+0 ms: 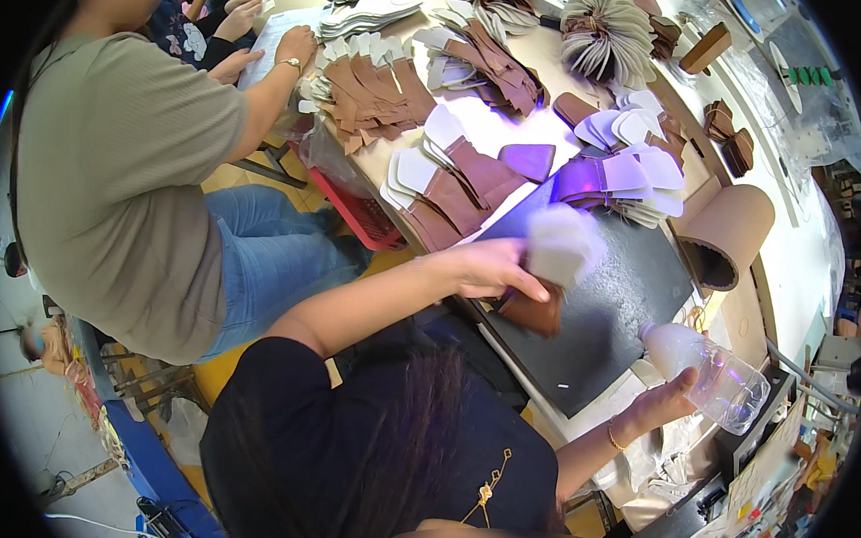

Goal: The person repeatedly picks up small white and brown fabric pieces from a table, applies glue from a clear bottle to the edges, and places them back on the table. The person handles the pieces one at a time and continues the process throughout the clip.

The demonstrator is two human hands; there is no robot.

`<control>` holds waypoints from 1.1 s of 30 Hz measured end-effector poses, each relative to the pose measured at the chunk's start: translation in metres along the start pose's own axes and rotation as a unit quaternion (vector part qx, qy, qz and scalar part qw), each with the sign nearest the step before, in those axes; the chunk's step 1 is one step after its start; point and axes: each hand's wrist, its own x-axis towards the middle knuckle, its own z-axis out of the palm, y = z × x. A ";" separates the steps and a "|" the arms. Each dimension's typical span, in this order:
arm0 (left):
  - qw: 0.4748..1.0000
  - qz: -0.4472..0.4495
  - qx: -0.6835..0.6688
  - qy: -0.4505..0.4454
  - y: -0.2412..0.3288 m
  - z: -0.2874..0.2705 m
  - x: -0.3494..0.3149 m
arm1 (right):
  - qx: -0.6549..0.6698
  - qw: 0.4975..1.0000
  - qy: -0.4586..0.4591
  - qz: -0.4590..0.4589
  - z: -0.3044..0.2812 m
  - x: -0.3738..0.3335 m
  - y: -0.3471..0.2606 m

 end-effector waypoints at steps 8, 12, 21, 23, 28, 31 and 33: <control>0.937 0.238 -0.078 0.243 0.012 -0.047 -0.076 | 0.023 0.998 -0.045 0.030 0.012 0.000 0.002; 0.738 0.281 0.381 0.481 0.018 -0.071 -0.078 | 0.031 0.998 -0.051 0.017 0.016 0.000 -0.002; 0.909 0.197 0.011 0.366 0.029 -0.077 -0.089 | 0.043 0.998 -0.039 0.016 0.006 -0.002 -0.003; 0.918 0.193 -0.037 0.344 0.031 -0.075 -0.091 | 0.049 0.998 -0.038 0.014 0.006 -0.002 -0.003; 0.898 0.178 0.040 0.400 0.029 -0.080 -0.092 | 0.074 0.995 -0.056 0.021 0.006 -0.004 -0.002; 0.816 0.210 0.273 0.464 0.025 -0.086 -0.091 | 0.083 0.995 -0.059 0.013 0.004 -0.005 -0.002; 0.684 0.245 0.436 0.531 0.029 -0.088 -0.094 | 0.091 0.994 -0.059 0.019 0.002 -0.004 -0.001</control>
